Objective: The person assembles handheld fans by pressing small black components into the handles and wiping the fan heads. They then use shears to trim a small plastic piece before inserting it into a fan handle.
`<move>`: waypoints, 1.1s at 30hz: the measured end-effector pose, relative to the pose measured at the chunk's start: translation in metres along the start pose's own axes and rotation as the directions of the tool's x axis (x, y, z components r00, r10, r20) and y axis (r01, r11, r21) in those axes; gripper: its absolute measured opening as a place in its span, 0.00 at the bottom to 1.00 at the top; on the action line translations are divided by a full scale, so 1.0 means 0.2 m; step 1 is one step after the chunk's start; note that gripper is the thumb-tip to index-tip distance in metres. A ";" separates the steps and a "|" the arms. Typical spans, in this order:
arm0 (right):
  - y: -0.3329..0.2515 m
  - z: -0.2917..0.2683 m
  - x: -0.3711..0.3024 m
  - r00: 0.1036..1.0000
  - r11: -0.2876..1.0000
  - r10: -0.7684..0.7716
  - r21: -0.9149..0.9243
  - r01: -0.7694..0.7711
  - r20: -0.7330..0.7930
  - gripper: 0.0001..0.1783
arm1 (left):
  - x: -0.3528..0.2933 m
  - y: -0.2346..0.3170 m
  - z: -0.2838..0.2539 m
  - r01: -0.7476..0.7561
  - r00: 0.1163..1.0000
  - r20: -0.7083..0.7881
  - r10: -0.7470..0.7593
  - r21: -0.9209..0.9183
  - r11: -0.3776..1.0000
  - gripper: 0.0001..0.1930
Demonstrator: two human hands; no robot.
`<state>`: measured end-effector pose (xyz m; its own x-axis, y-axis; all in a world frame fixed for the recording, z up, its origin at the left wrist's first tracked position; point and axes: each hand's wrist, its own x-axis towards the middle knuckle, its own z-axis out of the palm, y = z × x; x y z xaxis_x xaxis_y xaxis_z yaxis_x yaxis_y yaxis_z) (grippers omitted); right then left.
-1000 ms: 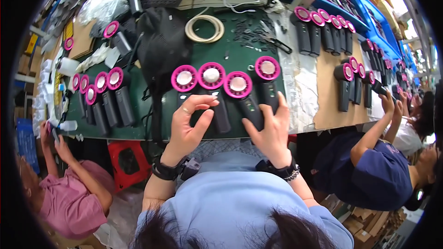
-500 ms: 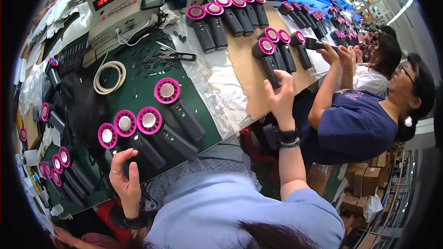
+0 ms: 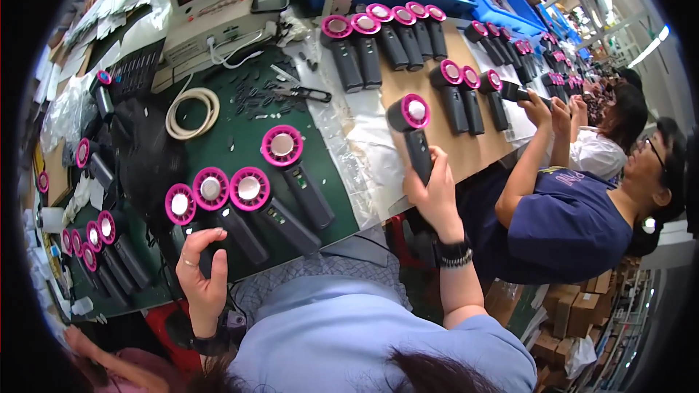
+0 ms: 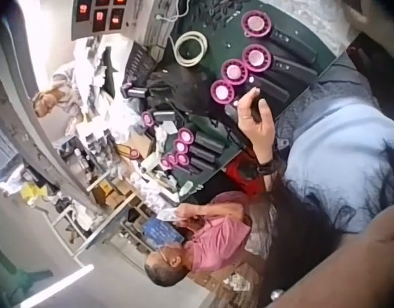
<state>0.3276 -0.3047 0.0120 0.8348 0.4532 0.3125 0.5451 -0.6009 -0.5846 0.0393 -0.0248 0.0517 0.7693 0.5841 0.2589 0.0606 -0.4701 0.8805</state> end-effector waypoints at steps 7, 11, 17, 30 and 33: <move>-0.37 0.18 -0.17 0.977 0.988 -0.014 0.153 -0.019 0.215 0.30 | 0.03 0.00 0.01 -0.034 0.999 0.025 0.035 -0.028 0.999 0.12; -0.41 0.28 -0.17 0.985 0.995 -0.093 0.047 0.087 0.144 0.31 | 0.03 0.00 0.01 -0.005 1.000 0.020 0.007 -0.065 0.998 0.12; -0.48 0.29 -0.19 0.993 0.998 -0.056 0.047 0.051 0.106 0.29 | 0.02 -0.03 0.02 0.008 1.000 0.028 -0.005 -0.112 0.994 0.13; 0.36 -0.17 0.48 0.971 0.956 0.069 -0.263 -0.130 -0.229 0.32 | 0.04 0.03 0.04 -0.008 0.999 0.051 0.012 -0.077 0.997 0.13; 0.46 -0.10 0.53 0.985 0.951 0.078 -0.286 -0.121 -0.157 0.33 | 0.05 0.07 0.02 -0.013 0.996 0.091 0.019 -0.067 0.998 0.13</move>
<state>0.4672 -0.3257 0.0066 0.8765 0.2962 0.3796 0.4394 -0.8142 -0.3794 0.0514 -0.0280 0.0647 0.8249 0.5124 0.2385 0.0077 -0.4321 0.9018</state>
